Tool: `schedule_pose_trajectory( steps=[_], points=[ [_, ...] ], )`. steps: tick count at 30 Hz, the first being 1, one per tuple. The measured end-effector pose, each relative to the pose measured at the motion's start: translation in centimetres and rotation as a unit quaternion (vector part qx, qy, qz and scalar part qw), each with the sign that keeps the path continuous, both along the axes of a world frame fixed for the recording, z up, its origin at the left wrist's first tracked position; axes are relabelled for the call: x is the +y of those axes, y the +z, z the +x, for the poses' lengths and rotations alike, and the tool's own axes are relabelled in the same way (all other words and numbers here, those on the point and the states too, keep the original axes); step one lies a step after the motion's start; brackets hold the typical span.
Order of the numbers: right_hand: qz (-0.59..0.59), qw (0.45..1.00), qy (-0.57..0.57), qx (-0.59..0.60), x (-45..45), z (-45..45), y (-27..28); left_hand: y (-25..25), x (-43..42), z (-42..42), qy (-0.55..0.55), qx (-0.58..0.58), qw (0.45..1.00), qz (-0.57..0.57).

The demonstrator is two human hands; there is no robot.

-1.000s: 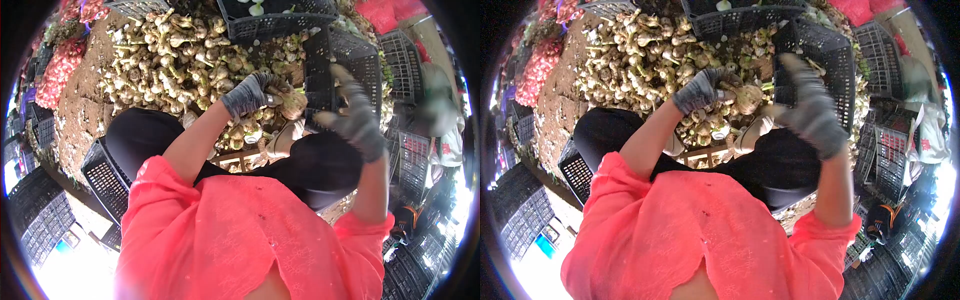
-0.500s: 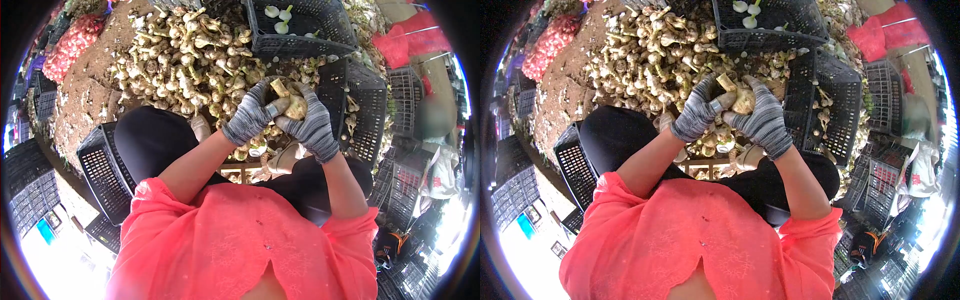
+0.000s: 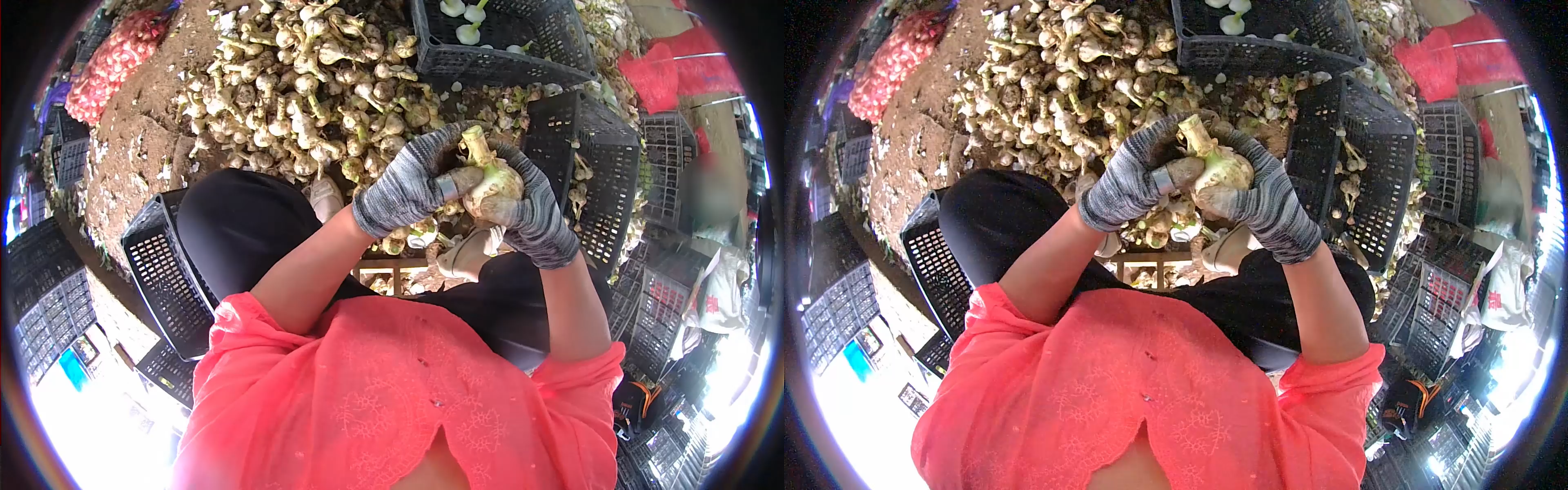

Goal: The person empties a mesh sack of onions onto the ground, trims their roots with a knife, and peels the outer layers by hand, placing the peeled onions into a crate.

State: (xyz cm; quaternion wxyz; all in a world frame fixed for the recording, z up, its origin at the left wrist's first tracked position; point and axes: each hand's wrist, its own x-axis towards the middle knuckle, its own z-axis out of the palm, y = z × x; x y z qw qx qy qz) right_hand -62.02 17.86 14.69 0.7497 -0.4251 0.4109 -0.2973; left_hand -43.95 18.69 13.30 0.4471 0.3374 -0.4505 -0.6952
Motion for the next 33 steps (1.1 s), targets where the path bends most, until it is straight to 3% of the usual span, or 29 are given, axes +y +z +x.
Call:
schedule_pose_trajectory(
  steps=[3, 6, 7, 9, 10, 13, 14, 16, 18, 21, 22, 25, 27, 29, 31, 32, 33],
  points=[
    [-0.242, 0.955, 0.026, 0.170, -0.4, -0.1, -0.3, -0.6, 0.0, -0.3, -0.002, -0.010, 1.000, 0.016],
    [-0.181, 0.977, -0.026, 0.113, -0.2, 0.2, -0.1, -0.4, -0.2, -0.5, 0.010, -0.050, 0.998, 0.020],
    [-0.209, 0.963, -0.024, 0.167, -0.1, 0.2, 0.1, -0.7, -0.2, -0.7, 0.027, -0.033, 0.998, 0.039],
    [-0.265, 0.925, -0.016, 0.272, 0.1, 0.3, 0.4, -1.1, -0.2, -0.8, 0.066, 0.002, 0.995, 0.079],
    [-0.408, 0.827, -0.008, 0.386, 0.0, 0.6, 0.2, -1.3, -0.2, -0.8, 0.078, -0.028, 0.993, 0.081],
    [-0.312, 0.905, -0.033, 0.288, 0.5, 0.5, 0.0, -1.3, -0.1, -0.6, 0.079, -0.029, 0.996, 0.020],
    [-0.123, 0.990, -0.064, 0.037, 0.4, 0.5, 0.2, -1.2, 0.0, -0.6, 0.072, 0.014, 0.995, 0.073],
    [0.111, 0.988, -0.083, -0.070, -0.3, -0.7, 0.1, -0.8, -0.3, -0.6, 0.055, 0.057, 0.993, 0.082],
    [0.124, 0.987, -0.082, -0.065, -0.7, -0.8, -0.1, -0.6, -0.4, -0.6, 0.061, 0.074, 0.987, 0.128],
    [-0.185, 0.975, -0.060, 0.109, -0.6, 0.0, -0.5, -0.5, -0.5, -0.5, 0.063, 0.101, 0.974, 0.191],
    [-0.216, 0.959, -0.082, 0.166, -0.7, 0.2, -0.7, -0.9, -0.4, -0.5, 0.063, 0.117, 0.973, 0.189],
    [-0.009, 0.995, -0.074, 0.064, -0.8, 0.0, 1.0, -1.0, -0.9, 0.1, 0.074, 0.064, 0.986, 0.139],
    [0.094, 0.995, -0.009, 0.007, -0.8, -0.4, 0.9, -0.3, -1.5, 0.7, 0.081, 0.023, 0.994, 0.072],
    [0.174, 0.981, 0.054, -0.067, -0.9, -0.2, 0.9, -0.7, -1.3, 0.8, 0.072, 0.056, 0.989, 0.115],
    [0.118, 0.993, 0.019, -0.020, -1.2, 0.2, 1.3, -1.0, -1.0, 0.6, 0.076, 0.069, 0.983, 0.155],
    [0.090, 0.996, 0.002, 0.003, -1.4, 0.4, 1.6, -0.9, -0.8, 0.7, 0.064, 0.018, 0.995, 0.073],
    [0.061, 0.998, -0.017, 0.027, -1.5, 0.5, 1.7, -1.0, -0.7, 0.6, 0.072, 0.023, 0.992, 0.097]
  ],
)
